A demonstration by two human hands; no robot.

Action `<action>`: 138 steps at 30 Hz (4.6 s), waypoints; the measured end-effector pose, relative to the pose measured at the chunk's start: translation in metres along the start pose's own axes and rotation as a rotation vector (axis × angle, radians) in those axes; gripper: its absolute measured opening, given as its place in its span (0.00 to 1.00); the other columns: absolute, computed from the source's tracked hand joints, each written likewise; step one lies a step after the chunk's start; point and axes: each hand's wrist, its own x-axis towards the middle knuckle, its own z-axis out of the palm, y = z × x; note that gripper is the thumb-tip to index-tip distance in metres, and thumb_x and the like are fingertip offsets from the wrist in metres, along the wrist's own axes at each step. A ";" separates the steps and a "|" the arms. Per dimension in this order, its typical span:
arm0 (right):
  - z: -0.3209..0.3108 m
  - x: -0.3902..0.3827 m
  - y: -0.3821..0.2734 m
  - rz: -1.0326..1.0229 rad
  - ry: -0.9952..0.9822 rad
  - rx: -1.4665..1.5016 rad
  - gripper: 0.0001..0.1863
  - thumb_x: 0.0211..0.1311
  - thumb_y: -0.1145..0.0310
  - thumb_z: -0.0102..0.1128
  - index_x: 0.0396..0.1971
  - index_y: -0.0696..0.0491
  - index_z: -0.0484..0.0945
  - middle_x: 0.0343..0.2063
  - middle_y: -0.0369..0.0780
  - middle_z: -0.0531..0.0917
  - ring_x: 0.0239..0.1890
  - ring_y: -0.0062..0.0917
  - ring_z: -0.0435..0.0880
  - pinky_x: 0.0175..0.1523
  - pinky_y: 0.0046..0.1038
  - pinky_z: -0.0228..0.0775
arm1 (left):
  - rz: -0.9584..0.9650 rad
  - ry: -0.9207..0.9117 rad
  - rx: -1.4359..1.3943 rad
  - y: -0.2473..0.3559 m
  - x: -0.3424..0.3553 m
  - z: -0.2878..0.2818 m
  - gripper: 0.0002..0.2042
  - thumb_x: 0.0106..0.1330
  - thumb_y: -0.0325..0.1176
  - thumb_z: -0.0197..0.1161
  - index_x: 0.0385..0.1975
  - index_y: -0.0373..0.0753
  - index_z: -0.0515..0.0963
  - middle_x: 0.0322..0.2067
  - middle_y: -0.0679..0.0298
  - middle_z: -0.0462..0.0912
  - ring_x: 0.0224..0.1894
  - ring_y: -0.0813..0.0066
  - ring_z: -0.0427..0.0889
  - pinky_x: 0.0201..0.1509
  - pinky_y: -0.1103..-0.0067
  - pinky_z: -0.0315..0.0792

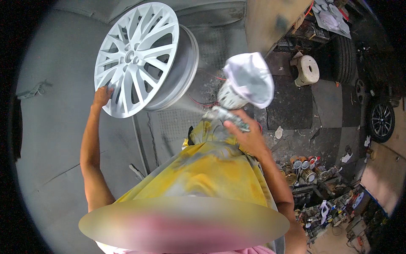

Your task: Painting a car rim using a spray gun.

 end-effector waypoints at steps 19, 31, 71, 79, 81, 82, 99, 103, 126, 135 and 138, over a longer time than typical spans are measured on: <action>-0.003 0.008 -0.014 -0.275 0.352 -0.073 0.19 0.69 0.58 0.66 0.50 0.56 0.79 0.33 0.32 0.81 0.33 0.16 0.76 0.40 0.22 0.71 | -0.099 -0.027 0.107 -0.062 0.020 0.042 0.21 0.73 0.47 0.57 0.47 0.31 0.76 0.39 0.38 0.84 0.47 0.39 0.83 0.49 0.54 0.77; 0.046 -0.024 0.012 -0.132 0.019 -0.160 0.18 0.68 0.61 0.66 0.52 0.54 0.78 0.35 0.38 0.85 0.36 0.16 0.80 0.42 0.25 0.73 | -0.237 0.179 -0.170 0.042 -0.018 0.042 0.21 0.69 0.41 0.58 0.45 0.25 0.81 0.45 0.33 0.81 0.50 0.37 0.81 0.58 0.55 0.74; 0.060 -0.071 0.026 -0.466 0.194 -0.408 0.22 0.66 0.56 0.68 0.53 0.53 0.82 0.46 0.53 0.85 0.50 0.51 0.83 0.52 0.44 0.75 | 1.001 0.351 -0.736 0.340 -0.206 -0.163 0.23 0.52 0.28 0.78 0.49 0.43 0.83 0.50 0.60 0.78 0.29 0.75 0.78 0.30 0.77 0.77; 0.069 -0.068 0.022 -0.420 0.232 -0.530 0.24 0.66 0.55 0.67 0.57 0.51 0.79 0.49 0.52 0.82 0.46 0.55 0.83 0.48 0.47 0.77 | 1.013 0.462 -0.901 0.335 -0.181 -0.173 0.12 0.54 0.18 0.73 0.38 0.37 0.86 0.46 0.59 0.78 0.26 0.79 0.72 0.29 0.81 0.70; 0.069 -0.068 0.021 -0.401 0.222 -0.512 0.24 0.66 0.55 0.66 0.58 0.50 0.78 0.50 0.52 0.82 0.46 0.55 0.83 0.48 0.47 0.77 | 0.981 0.484 -0.980 0.334 -0.176 -0.177 0.10 0.55 0.18 0.73 0.36 0.35 0.86 0.46 0.59 0.78 0.27 0.79 0.73 0.31 0.80 0.70; 0.069 -0.068 0.020 -0.410 0.215 -0.526 0.24 0.66 0.55 0.66 0.58 0.50 0.78 0.49 0.51 0.82 0.45 0.54 0.83 0.48 0.47 0.77 | 0.977 0.495 -0.970 0.334 -0.174 -0.180 0.09 0.55 0.19 0.73 0.35 0.34 0.85 0.46 0.59 0.77 0.27 0.79 0.74 0.31 0.80 0.71; 0.065 -0.069 0.019 -0.437 0.251 -0.546 0.23 0.65 0.54 0.68 0.53 0.54 0.82 0.47 0.52 0.84 0.51 0.51 0.82 0.53 0.44 0.75 | 0.562 0.137 -1.047 0.302 -0.165 -0.152 0.15 0.69 0.40 0.67 0.44 0.33 0.83 0.41 0.51 0.83 0.41 0.59 0.83 0.47 0.72 0.77; 0.066 -0.072 0.009 -0.347 0.152 -0.475 0.26 0.66 0.57 0.68 0.59 0.57 0.77 0.53 0.51 0.80 0.58 0.45 0.77 0.64 0.40 0.65 | 0.451 -0.233 -0.945 0.331 -0.160 -0.067 0.31 0.75 0.56 0.55 0.57 0.29 0.78 0.50 0.43 0.83 0.55 0.55 0.82 0.59 0.71 0.74; 0.031 -0.073 0.042 -0.399 0.144 -0.396 0.21 0.70 0.62 0.64 0.56 0.58 0.75 0.46 0.49 0.83 0.45 0.34 0.82 0.54 0.34 0.72 | 0.274 -0.152 -0.995 0.392 -0.200 -0.050 0.32 0.76 0.59 0.47 0.43 0.30 0.83 0.36 0.45 0.85 0.47 0.47 0.84 0.54 0.59 0.73; 0.007 -0.073 0.042 -0.448 0.325 -0.147 0.21 0.72 0.61 0.61 0.56 0.61 0.75 0.39 0.42 0.84 0.34 0.23 0.83 0.41 0.26 0.76 | -0.080 0.570 -0.656 0.262 -0.223 -0.085 0.13 0.73 0.36 0.60 0.43 0.32 0.83 0.42 0.50 0.83 0.44 0.48 0.82 0.48 0.61 0.75; 0.006 -0.073 0.041 -0.450 0.335 -0.156 0.19 0.72 0.62 0.61 0.54 0.60 0.76 0.38 0.41 0.84 0.33 0.22 0.83 0.40 0.27 0.75 | -0.220 0.453 -0.536 0.248 -0.235 -0.059 0.17 0.74 0.39 0.59 0.52 0.31 0.80 0.53 0.46 0.80 0.54 0.45 0.79 0.57 0.60 0.73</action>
